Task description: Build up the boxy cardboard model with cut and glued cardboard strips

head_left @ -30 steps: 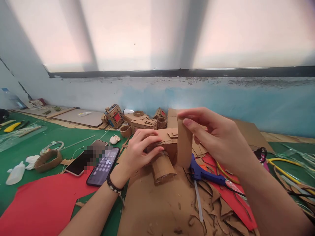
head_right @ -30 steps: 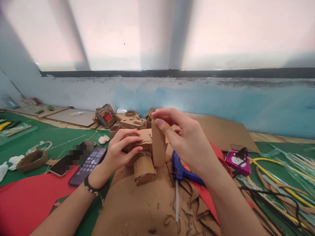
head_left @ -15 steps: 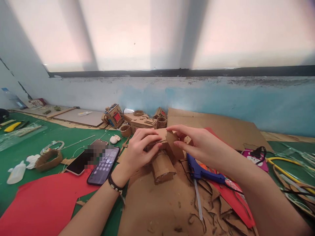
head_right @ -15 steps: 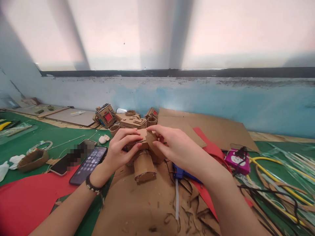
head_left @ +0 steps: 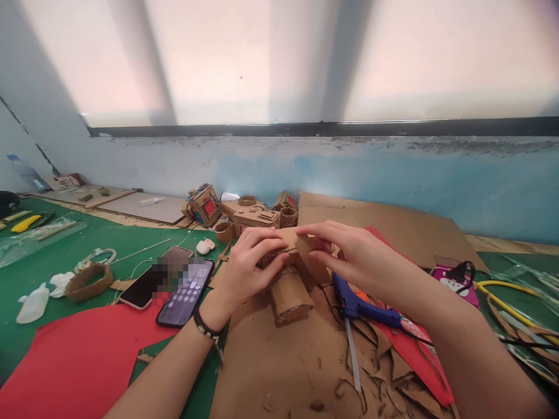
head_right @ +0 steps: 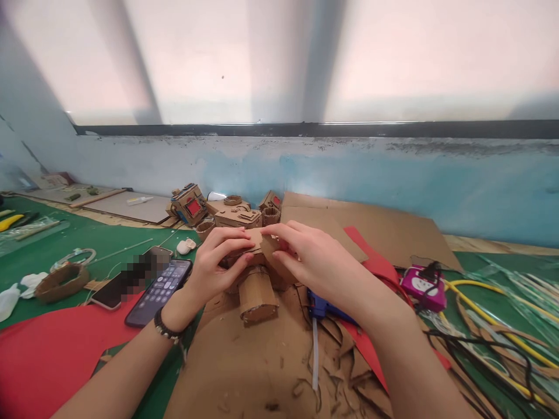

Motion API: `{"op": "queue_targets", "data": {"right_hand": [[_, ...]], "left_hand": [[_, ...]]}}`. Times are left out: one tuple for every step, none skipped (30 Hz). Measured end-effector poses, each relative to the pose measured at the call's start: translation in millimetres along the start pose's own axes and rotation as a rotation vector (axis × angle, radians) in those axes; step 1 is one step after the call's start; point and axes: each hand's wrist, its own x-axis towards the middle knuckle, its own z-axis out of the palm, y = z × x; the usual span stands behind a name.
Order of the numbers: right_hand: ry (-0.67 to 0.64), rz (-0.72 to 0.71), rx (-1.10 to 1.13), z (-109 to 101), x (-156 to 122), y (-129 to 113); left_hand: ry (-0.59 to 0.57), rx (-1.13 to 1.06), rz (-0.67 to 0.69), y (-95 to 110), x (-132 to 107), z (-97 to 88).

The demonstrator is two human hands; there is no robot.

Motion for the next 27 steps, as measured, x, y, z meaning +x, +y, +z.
{"op": "queue_targets", "data": {"right_hand": [[0.003,-0.003,0.000,0,0,-1],[0.007,-0.004,-0.001,-1,0,-1],[0.008,-0.003,-0.003,-1,0,-2],[0.004,-0.002,-0.005,0,0,-3],[-0.003,-0.003,-0.008,0,0,-3],[-0.011,-0.004,-0.009,0,1,-4],[-0.017,-0.007,-0.010,1,1,-4],[-0.017,-0.013,-0.012,1,1,-4],[-0.012,-0.020,-0.016,1,1,-5],[-0.002,-0.029,-0.019,1,1,-6],[0.007,-0.039,-0.017,0,0,-7],[0.022,-0.049,-0.008,-1,0,-8],[0.040,-0.059,0.010,-2,-1,-10],[0.058,-0.066,0.036,-4,-1,-12],[0.082,-0.067,0.065,-6,-2,-14],[0.113,-0.064,0.092,-8,-3,-15],[0.149,-0.057,0.115,-10,-3,-17],[0.186,-0.051,0.128,-11,-4,-18],[0.217,-0.044,0.132,-11,-3,-18],[0.242,-0.037,0.124,-11,-3,-17],[0.251,-0.033,0.107,-10,-2,-16],[0.244,-0.030,0.083,-8,-1,-14],[0.228,-0.029,0.058,-6,0,-12],[0.207,-0.029,0.035,-3,2,-11],[0.187,-0.028,0.014,-1,2,-9],[0.171,-0.031,-0.004,1,3,-8],[0.157,-0.033,-0.022,3,3,-7]], "left_hand": [[0.001,-0.001,0.001,0,0,0.0],[0.001,-0.001,0.002,0,0,0.0],[0.001,-0.001,0.003,0,0,0.1],[0.001,-0.001,0.003,0,0,0.1],[0.000,-0.001,0.003,0,0,0.2],[0.001,-0.001,0.002,0,0,0.3],[0.002,-0.001,0.002,0,0,0.5],[0.004,-0.001,0.002,0,0,0.6],[0.006,-0.001,0.002,0,0,0.7],[0.008,-0.001,0.001,1,0,0.8],[0.008,-0.001,0.000,1,0,0.8],[0.008,-0.001,-0.001,0,0,0.8],[0.007,-0.002,-0.002,0,0,0.7],[0.005,-0.003,-0.002,0,0,0.6],[0.003,-0.005,-0.002,0,0,0.5],[0.001,-0.007,-0.002,0,0,0.3],[-0.002,-0.009,-0.003,-1,-1,0.3],[-0.004,-0.011,-0.006,-1,-1,0.2],[-0.006,-0.014,-0.009,-1,-1,0.2],[-0.008,-0.016,-0.013,-1,-1,0.2],[-0.009,-0.019,-0.017,-1,-2,0.2],[-0.009,-0.021,-0.020,-1,-2,0.1],[-0.008,-0.023,-0.023,0,-2,0.1],[-0.009,-0.024,-0.026,0,-2,0.0],[-0.011,-0.026,-0.028,0,-2,-0.1],[-0.013,-0.027,-0.029,0,-2,-0.2],[-0.014,-0.028,-0.030,0,-2,-0.3]]}}
